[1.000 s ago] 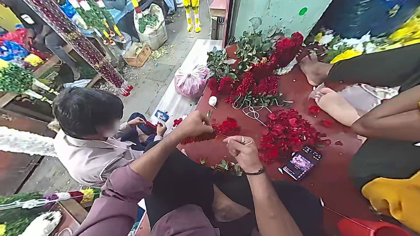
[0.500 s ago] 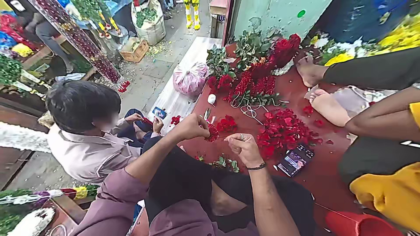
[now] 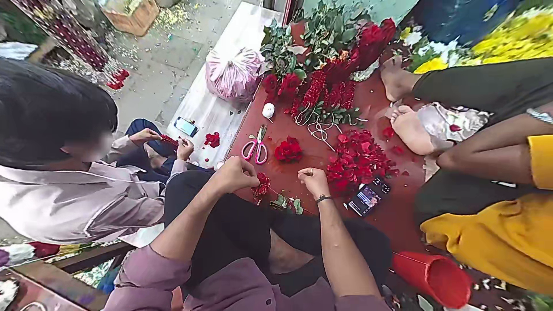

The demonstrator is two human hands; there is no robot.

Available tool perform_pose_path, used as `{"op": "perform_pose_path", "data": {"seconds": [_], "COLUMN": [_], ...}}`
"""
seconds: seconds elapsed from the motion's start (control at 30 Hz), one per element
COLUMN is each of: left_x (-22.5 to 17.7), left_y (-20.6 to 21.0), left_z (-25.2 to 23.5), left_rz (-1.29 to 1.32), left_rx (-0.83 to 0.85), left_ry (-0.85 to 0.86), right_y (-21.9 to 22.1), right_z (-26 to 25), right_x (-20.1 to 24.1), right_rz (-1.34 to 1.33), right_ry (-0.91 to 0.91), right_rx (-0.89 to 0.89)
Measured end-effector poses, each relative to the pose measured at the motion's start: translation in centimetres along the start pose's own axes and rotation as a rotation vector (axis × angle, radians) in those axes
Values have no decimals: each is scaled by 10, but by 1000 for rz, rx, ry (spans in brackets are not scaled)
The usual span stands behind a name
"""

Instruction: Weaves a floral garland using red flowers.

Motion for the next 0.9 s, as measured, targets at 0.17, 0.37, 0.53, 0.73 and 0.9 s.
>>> {"op": "perform_pose_path", "data": {"seconds": [0.17,0.37,0.53,0.73,0.9], "left_x": [9,15,1,3,8], "left_y": [-5,-11,-14,-8,-5], "left_z": [-10,-4,4,9,13], "left_rz": [36,59,84,193,363], "left_rx": [-36,-56,-111,-90,-56], "left_ry": [9,-16,19,-16,-42], "right_y": [39,48,14,39,47], "right_z": [-26,-19,7,-13,-14], "right_x": [32,26,1,28,29], "right_rz": [371,501,99,400,344], "right_ry": [-78,-74,-55,-247,-201], "right_rx": [-100,0,-75,2,43]}}
Point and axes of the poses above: each hand's wrist, its own z-axis away from the middle knuckle, its own y-axis out of the palm, x = y × z, the point moved 8 cm from there along -z, towards the middle knuckle, and after that the axes turned 3 degrees about x, right-handed, at the moved point
